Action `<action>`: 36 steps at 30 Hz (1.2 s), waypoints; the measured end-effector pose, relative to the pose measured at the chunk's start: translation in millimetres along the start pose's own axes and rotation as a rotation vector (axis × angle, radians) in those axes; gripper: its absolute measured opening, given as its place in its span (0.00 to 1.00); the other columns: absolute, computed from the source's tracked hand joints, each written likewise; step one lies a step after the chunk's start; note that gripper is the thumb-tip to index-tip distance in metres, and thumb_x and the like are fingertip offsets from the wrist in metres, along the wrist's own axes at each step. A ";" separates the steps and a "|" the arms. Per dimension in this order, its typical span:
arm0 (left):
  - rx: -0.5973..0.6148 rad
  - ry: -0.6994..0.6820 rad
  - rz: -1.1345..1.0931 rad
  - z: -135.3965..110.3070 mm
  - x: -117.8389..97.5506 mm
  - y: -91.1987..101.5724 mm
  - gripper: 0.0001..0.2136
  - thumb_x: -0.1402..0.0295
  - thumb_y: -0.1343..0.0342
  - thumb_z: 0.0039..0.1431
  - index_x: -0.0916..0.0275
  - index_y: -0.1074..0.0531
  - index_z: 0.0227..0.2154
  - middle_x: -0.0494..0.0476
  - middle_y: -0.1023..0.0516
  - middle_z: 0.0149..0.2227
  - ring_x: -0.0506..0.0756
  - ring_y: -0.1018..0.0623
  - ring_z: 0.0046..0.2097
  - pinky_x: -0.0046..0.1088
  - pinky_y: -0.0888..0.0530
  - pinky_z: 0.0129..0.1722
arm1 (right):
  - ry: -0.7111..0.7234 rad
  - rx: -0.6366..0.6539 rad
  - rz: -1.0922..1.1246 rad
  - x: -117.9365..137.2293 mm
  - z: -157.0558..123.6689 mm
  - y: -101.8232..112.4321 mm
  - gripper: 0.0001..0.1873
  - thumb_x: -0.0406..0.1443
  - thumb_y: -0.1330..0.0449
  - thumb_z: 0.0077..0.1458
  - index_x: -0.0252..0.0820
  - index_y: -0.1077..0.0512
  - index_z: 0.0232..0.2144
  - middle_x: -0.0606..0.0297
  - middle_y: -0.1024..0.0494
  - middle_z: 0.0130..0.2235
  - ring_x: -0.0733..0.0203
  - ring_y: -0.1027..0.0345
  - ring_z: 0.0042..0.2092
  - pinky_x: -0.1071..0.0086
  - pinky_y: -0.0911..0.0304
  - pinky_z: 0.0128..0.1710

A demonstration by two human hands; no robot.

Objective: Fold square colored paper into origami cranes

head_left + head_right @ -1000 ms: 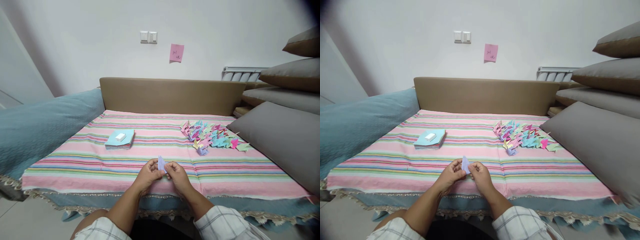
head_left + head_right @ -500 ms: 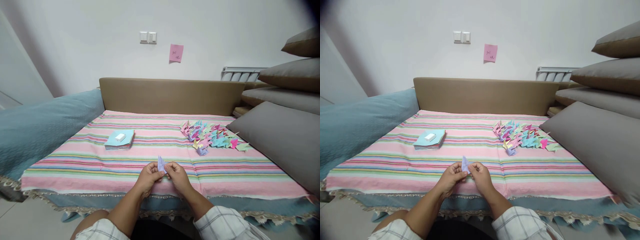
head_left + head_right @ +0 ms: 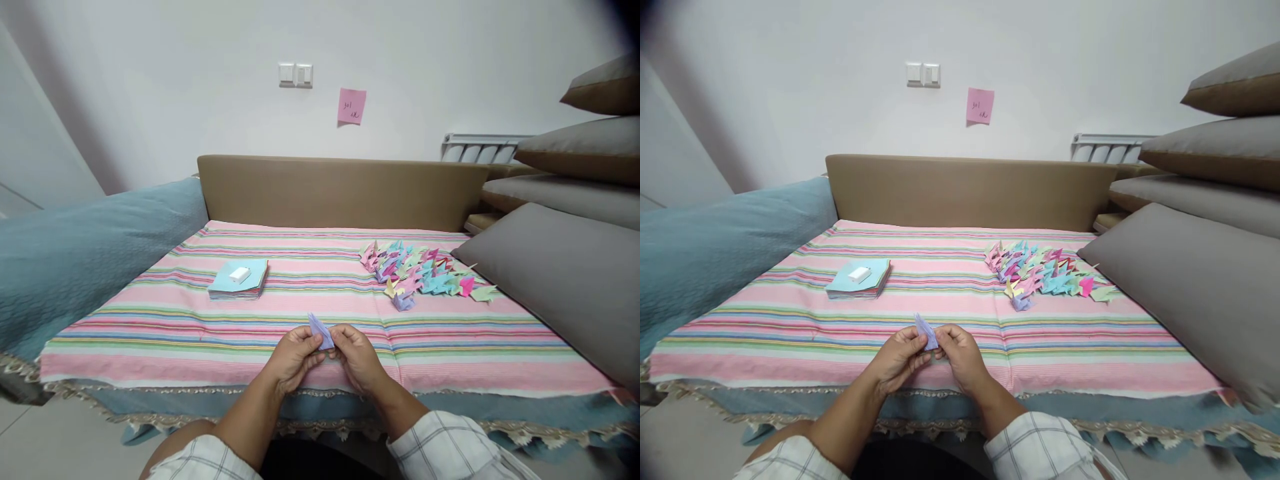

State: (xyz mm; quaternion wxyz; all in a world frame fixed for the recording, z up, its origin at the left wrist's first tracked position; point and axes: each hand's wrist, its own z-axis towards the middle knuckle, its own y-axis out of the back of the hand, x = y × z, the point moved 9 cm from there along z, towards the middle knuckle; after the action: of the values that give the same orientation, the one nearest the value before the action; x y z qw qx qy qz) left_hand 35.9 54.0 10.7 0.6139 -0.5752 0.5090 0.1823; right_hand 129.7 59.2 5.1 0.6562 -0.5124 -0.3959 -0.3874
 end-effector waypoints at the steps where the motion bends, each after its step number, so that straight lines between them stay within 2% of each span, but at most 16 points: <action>1: 0.007 0.004 0.000 -0.3 0.3 -0.5 0.17 0.63 0.29 0.36 0.68 0.27 0.27 0.56 0.23 0.25 0.50 0.23 0.28 0.16 0.28 0.25 | 0.002 -0.002 -0.009 1.1 0.1 -0.3 0.16 0.48 0.38 0.49 0.41 0.29 0.30 0.70 0.30 0.25 0.68 0.40 0.25 0.72 0.42 0.27; 3: -0.004 0.011 0.004 -0.5 0.9 0.6 0.17 0.63 0.29 0.35 0.68 0.26 0.27 0.56 0.23 0.25 0.50 0.23 0.28 0.16 0.28 0.24 | 0.017 -0.017 -0.047 5.3 0.2 0.0 0.17 0.48 0.38 0.48 0.42 0.31 0.32 0.71 0.31 0.26 0.68 0.40 0.25 0.72 0.41 0.26; 6: -0.089 0.001 0.006 0.3 0.9 8.5 0.18 0.63 0.28 0.31 0.67 0.26 0.25 0.53 0.24 0.25 0.48 0.24 0.26 0.16 0.28 0.24 | 0.072 -0.037 -0.134 16.2 -0.6 1.1 0.16 0.48 0.38 0.48 0.44 0.33 0.32 0.71 0.33 0.27 0.67 0.40 0.27 0.72 0.40 0.27; 9: -0.177 -0.047 0.035 2.6 -1.4 17.8 0.18 0.63 0.27 0.29 0.67 0.26 0.23 0.50 0.26 0.23 0.46 0.26 0.25 0.17 0.28 0.24 | 0.086 0.014 -0.246 22.7 -1.9 -2.5 0.13 0.47 0.42 0.51 0.43 0.33 0.29 0.70 0.33 0.27 0.66 0.39 0.28 0.71 0.41 0.30; 12: -0.205 -0.135 0.111 5.1 -7.0 21.8 0.17 0.62 0.28 0.30 0.67 0.25 0.22 0.49 0.27 0.22 0.44 0.29 0.24 0.16 0.31 0.24 | 0.079 0.062 -0.337 23.4 -2.6 -5.7 0.14 0.47 0.43 0.52 0.42 0.32 0.28 0.70 0.33 0.26 0.65 0.40 0.28 0.70 0.43 0.31; 16: -0.184 -0.173 0.143 4.3 -10.3 18.6 0.16 0.61 0.29 0.32 0.67 0.24 0.23 0.51 0.25 0.23 0.45 0.29 0.25 0.17 0.31 0.25 | 0.064 0.004 -0.340 19.5 0.0 -0.6 0.16 0.48 0.39 0.47 0.41 0.33 0.25 0.71 0.35 0.24 0.66 0.43 0.28 0.71 0.46 0.30; 22: -0.016 -0.090 0.033 -2.0 -6.8 -0.2 0.20 0.64 0.28 0.33 0.67 0.22 0.32 0.56 0.22 0.29 0.49 0.24 0.29 0.20 0.28 0.29 | -0.095 0.054 0.016 5.4 1.0 -4.2 0.18 0.49 0.36 0.45 0.41 0.31 0.28 0.70 0.32 0.26 0.69 0.43 0.26 0.73 0.47 0.29; 26: -0.025 -0.072 0.004 -3.0 -4.5 1.7 0.19 0.67 0.28 0.32 0.68 0.22 0.31 0.56 0.22 0.27 0.48 0.25 0.27 0.20 0.27 0.29 | -0.160 0.074 0.139 4.3 -2.4 -9.9 0.19 0.48 0.33 0.42 0.41 0.31 0.27 0.68 0.29 0.28 0.68 0.40 0.29 0.73 0.45 0.30; 31: -0.011 -0.049 -0.024 -4.6 -2.2 0.1 0.19 0.66 0.28 0.32 0.68 0.22 0.30 0.56 0.22 0.28 0.50 0.23 0.29 0.20 0.26 0.28 | -0.147 0.101 0.172 7.1 -3.6 -15.3 0.19 0.48 0.32 0.41 0.40 0.31 0.26 0.69 0.30 0.26 0.69 0.42 0.27 0.72 0.45 0.30; 36: 0.024 -0.065 -0.012 -5.7 -4.4 -6.1 0.18 0.64 0.29 0.36 0.69 0.23 0.30 0.57 0.22 0.28 0.50 0.23 0.30 0.21 0.26 0.30 | -0.099 0.094 0.075 6.7 -1.0 -10.1 0.19 0.49 0.35 0.44 0.41 0.32 0.27 0.70 0.32 0.25 0.69 0.46 0.25 0.73 0.48 0.27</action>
State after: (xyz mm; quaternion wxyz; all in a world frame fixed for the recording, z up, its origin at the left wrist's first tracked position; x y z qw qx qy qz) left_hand 36.6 48.9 18.6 0.6382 -0.5645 0.4873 0.1912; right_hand 123.2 55.8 14.8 0.6731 -0.5142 -0.4260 -0.3178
